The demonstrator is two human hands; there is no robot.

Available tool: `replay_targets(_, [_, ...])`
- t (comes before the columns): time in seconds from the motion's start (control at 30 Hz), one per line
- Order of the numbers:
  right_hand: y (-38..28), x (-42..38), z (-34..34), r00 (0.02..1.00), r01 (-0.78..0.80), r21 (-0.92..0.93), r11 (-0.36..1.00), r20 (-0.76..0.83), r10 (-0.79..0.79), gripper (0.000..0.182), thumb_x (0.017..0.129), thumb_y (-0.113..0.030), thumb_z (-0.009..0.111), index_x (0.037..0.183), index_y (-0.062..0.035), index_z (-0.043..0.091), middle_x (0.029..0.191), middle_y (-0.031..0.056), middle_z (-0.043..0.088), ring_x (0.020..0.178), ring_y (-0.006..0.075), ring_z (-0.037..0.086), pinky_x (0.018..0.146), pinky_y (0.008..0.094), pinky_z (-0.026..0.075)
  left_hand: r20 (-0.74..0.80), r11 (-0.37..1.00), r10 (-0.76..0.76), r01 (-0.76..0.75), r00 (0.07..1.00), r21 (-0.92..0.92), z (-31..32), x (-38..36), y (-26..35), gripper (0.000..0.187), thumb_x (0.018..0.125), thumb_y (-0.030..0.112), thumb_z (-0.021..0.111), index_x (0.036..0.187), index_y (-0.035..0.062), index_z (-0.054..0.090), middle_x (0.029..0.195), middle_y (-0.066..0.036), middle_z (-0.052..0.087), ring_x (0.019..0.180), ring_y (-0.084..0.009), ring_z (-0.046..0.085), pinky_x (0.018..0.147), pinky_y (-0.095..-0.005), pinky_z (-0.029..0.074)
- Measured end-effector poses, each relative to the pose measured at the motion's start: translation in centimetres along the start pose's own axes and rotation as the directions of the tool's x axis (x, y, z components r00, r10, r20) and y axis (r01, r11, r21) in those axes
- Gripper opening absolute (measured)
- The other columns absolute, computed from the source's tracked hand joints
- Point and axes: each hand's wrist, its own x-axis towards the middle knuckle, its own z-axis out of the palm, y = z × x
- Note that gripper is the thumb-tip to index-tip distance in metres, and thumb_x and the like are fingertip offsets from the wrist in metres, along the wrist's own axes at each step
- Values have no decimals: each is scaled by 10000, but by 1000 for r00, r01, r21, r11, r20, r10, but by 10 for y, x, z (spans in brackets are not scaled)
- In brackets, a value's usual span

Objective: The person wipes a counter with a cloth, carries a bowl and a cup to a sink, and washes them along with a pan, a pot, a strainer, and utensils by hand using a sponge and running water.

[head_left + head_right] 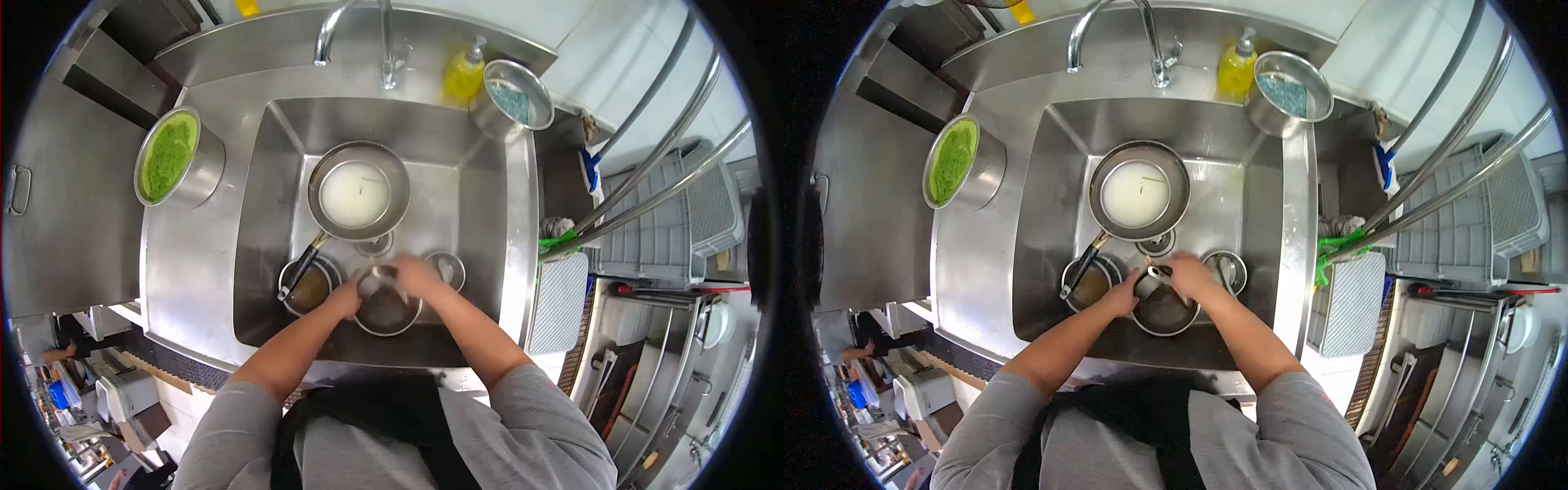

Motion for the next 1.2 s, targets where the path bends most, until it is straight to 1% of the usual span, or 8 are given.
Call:
replay_targets(0.1, [-10,23,-113,724,96,48,994,-689,-36,238,818,-32,536,1036,-35,631,1031,167,633,966,320,612,838,402,493,-469,865,496,-460,730,199,2,-4,-18,717,815,123,622,1434,223,276,982,-273,618,903,-396,617,798,-444,494])
replay_targets(0.23, [29,55,-312,303,-54,-60,997,-952,-41,184,846,-120,586,984,-34,673,930,189,669,856,330,648,776,391,502,-127,932,340,-317,932,174,-21,-13,2,711,812,152,631,1434,215,292,1001,-284,615,977,-382,604,836,-446,480])
replay_targets(0.4, [105,112,-358,900,-424,-299,855,-245,361,557,865,-369,541,1331,-73,467,1225,233,557,1148,367,534,968,393,418,160,784,449,-474,879,400,15,1,8,739,792,153,646,1437,235,295,1445,-248,270,1162,-418,488,976,-422,418])
replay_targets(0.53, [149,136,-337,599,-703,13,711,-528,602,571,878,-396,491,1347,-75,441,1250,226,544,1156,381,526,982,400,407,96,773,384,-377,918,510,21,5,31,684,810,155,635,1421,229,334,1468,-172,253,1255,-362,391,985,-445,420])
replay_targets(0.83, [85,83,-373,714,-576,-266,773,-625,316,577,817,-448,560,1206,-22,558,1150,260,582,1102,376,554,937,431,431,-20,839,403,-360,915,409,50,46,28,529,808,60,590,1299,220,474,1306,-110,405,1171,-360,414,910,-432,486])
replay_targets(1.03, [71,54,-358,604,-116,249,962,-751,267,662,852,-519,558,1246,5,473,1114,185,603,983,325,603,855,419,476,-41,784,552,-502,833,364,16,5,46,589,779,39,611,1311,213,426,1247,-137,434,1174,-374,430,908,-460,476])
replay_targets(1.1, [41,35,-343,382,541,643,542,-762,522,662,850,-565,551,1256,-52,444,1119,108,566,938,282,585,821,397,487,-108,901,324,-272,940,338,41,26,41,534,823,128,571,1326,204,409,1163,-172,528,1092,-382,522,885,-448,473])
replay_targets(1.2, [10,-6,-278,553,540,812,222,-540,635,661,781,-667,558,1195,-156,493,1107,76,557,966,298,567,827,514,454,-92,977,83,-62,992,206,35,20,45,592,797,155,562,1356,204,374,1098,-193,592,1023,-387,571,858,-446,479])
